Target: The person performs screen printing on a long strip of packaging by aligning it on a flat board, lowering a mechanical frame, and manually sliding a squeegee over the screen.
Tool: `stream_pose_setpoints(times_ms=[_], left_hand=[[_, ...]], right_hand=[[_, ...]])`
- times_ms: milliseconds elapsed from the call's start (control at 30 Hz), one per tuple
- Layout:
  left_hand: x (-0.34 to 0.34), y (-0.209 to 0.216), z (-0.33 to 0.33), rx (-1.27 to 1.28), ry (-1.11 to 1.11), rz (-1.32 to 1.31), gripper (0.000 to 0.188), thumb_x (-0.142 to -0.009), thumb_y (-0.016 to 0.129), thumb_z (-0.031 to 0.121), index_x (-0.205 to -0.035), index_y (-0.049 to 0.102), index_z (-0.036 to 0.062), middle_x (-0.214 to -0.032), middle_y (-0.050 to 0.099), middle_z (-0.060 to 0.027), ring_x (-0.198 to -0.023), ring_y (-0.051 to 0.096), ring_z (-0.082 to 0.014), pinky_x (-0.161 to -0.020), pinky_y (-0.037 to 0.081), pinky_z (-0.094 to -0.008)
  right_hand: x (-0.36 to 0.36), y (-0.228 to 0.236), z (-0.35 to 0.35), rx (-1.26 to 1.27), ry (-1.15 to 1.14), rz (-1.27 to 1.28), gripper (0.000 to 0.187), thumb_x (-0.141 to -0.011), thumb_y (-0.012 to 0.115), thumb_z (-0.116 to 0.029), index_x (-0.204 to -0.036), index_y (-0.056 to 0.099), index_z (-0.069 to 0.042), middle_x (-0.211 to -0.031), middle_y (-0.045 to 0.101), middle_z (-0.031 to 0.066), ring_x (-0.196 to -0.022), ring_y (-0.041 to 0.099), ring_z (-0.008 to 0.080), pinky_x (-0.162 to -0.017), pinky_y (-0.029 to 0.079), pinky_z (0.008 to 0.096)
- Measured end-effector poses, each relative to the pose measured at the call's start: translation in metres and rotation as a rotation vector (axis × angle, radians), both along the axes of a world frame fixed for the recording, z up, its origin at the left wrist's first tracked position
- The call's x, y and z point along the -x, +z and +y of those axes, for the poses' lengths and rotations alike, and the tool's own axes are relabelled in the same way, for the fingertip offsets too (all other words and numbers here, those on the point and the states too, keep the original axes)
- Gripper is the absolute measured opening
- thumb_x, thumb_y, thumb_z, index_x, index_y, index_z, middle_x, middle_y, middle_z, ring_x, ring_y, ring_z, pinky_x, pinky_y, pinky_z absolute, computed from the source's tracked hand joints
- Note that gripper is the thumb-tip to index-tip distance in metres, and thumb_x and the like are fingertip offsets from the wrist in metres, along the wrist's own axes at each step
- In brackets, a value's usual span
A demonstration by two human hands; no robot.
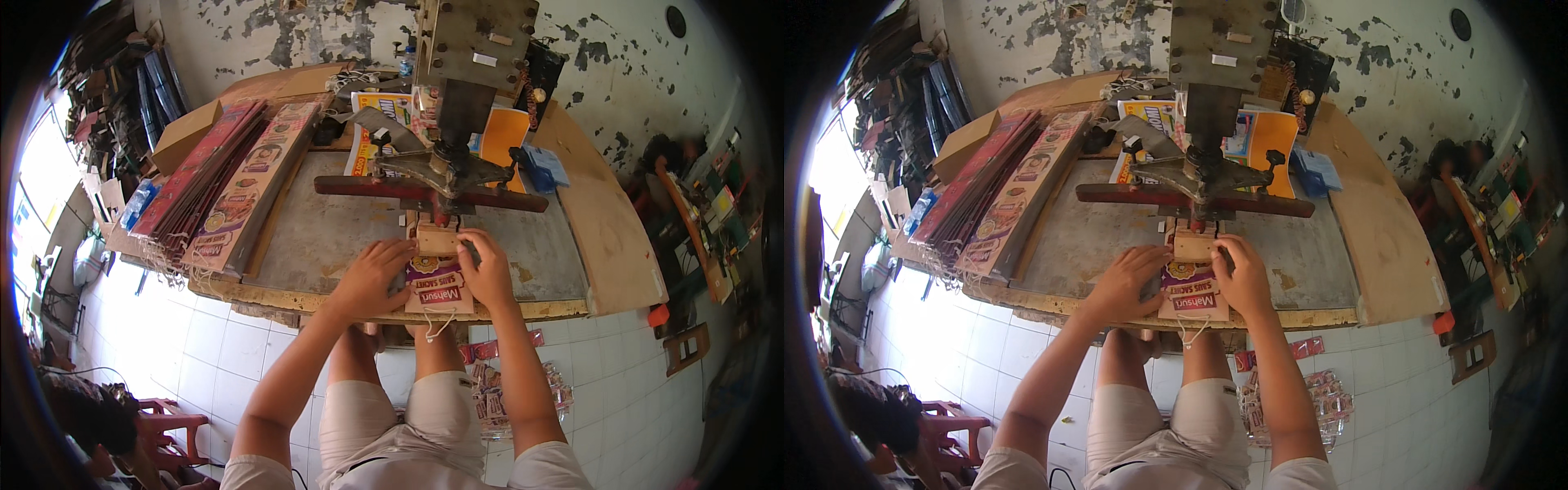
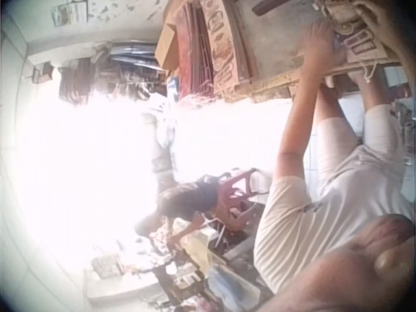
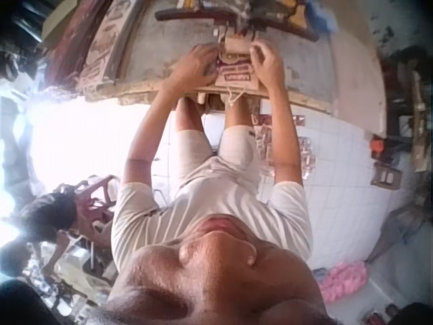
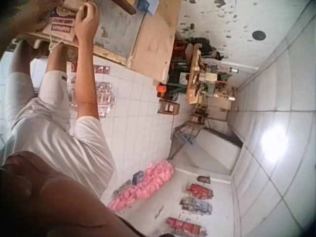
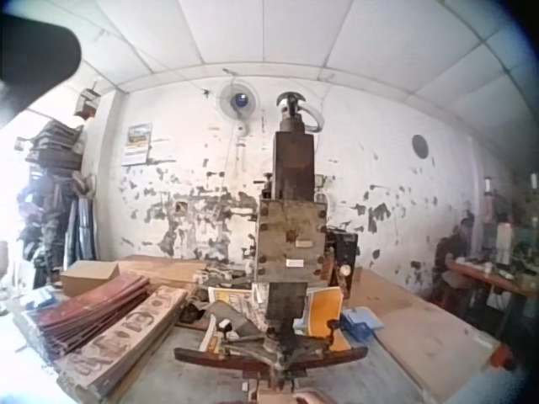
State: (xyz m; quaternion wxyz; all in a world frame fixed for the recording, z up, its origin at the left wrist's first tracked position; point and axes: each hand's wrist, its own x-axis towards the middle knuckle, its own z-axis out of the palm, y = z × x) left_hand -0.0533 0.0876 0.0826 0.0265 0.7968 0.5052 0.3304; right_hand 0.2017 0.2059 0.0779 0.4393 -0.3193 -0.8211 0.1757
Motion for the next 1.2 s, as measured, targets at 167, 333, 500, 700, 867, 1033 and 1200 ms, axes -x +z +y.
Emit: stream_pose_setpoints(times_ms=[167, 333, 500, 700, 867, 1033, 1200], left_hand=[[-0.009, -0.004, -0.014, -0.066, 0.031, -0.004, 0.055, -0.092, 0.077, 0.016, -0.145, 0.069, 0.0032, -0.154, 0.066, -0.0168, -0.143, 0.060, -0.0358, -0.123, 0.044, -0.0512], [-0.021, -0.002, -0.067, -0.134, 0.017, -0.139, 0.041, -0.088, 0.080, 0.015, -0.128, 0.078, 0.0058, -0.134, 0.077, -0.0117, -0.127, 0.071, -0.0324, -0.112, 0.052, -0.0479], [-0.010, -0.043, -0.105, -0.272, 0.325, -0.142, 0.034, -0.088, 0.083, 0.020, -0.120, 0.078, 0.0094, -0.130, 0.079, -0.0067, -0.128, 0.071, -0.0296, -0.116, 0.046, -0.0500], [0.000, -0.121, -0.114, -0.310, 0.667, 0.050, 0.056, -0.100, 0.069, 0.036, -0.150, 0.063, 0.0104, -0.163, 0.058, -0.0162, -0.160, 0.043, -0.0428, -0.134, 0.016, -0.0647], [-0.001, -0.156, -0.101, -0.402, 0.708, 0.034, 0.060, -0.105, 0.065, 0.039, -0.157, 0.055, 0.0114, -0.171, 0.048, -0.0195, -0.164, 0.034, -0.0485, -0.135, 0.007, -0.0679], [0.001, -0.162, -0.099, -0.431, 0.724, 0.056, 0.059, -0.104, 0.066, 0.038, -0.156, 0.054, 0.0108, -0.169, 0.048, -0.0202, -0.164, 0.031, -0.0493, -0.135, 0.007, -0.0678], [0.003, -0.164, -0.100, -0.442, 0.717, 0.080, 0.057, -0.104, 0.066, 0.038, -0.152, 0.055, 0.0104, -0.167, 0.050, -0.0200, -0.164, 0.031, -0.0491, -0.135, 0.006, -0.0672]], right_hand=[[-0.001, 0.010, -0.017, 0.001, 0.042, -0.072, 0.037, -0.095, 0.087, -0.018, -0.125, 0.071, -0.003, -0.130, 0.073, 0.0155, -0.119, 0.072, 0.0416, -0.097, 0.060, 0.0473], [-0.045, 0.004, -0.060, 0.045, 0.181, -0.037, 0.044, -0.087, 0.095, -0.016, -0.123, 0.073, -0.004, -0.130, 0.074, 0.0137, -0.120, 0.073, 0.0366, -0.098, 0.060, 0.0449], [-0.115, 0.004, -0.103, -0.055, -0.132, -0.001, 0.043, -0.082, 0.096, -0.009, -0.119, 0.075, -0.006, -0.127, 0.074, 0.0110, -0.117, 0.072, 0.0307, -0.102, 0.059, 0.0442], [-0.210, -0.019, -0.052, -0.007, -0.630, 0.096, 0.034, -0.097, 0.087, -0.019, -0.125, 0.072, -0.008, -0.124, 0.070, 0.0115, -0.113, 0.068, 0.0319, -0.102, 0.055, 0.0450], [-0.218, -0.050, -0.033, -0.146, -0.758, 0.036, 0.034, -0.106, 0.078, -0.020, -0.137, 0.068, -0.010, -0.148, 0.061, 0.0150, -0.138, 0.059, 0.0377, -0.113, 0.049, 0.0518], [-0.139, -0.086, -0.069, -0.338, -0.632, -0.107, 0.045, -0.118, 0.050, -0.038, -0.147, 0.067, -0.009, -0.169, 0.050, 0.0141, -0.160, 0.038, 0.0437, -0.130, 0.024, 0.0651], [-0.114, -0.122, -0.077, -0.303, -0.638, -0.103, 0.058, -0.120, 0.030, -0.045, -0.148, 0.068, -0.011, -0.168, 0.054, 0.0125, -0.162, 0.036, 0.0434, -0.133, 0.011, 0.0672]])
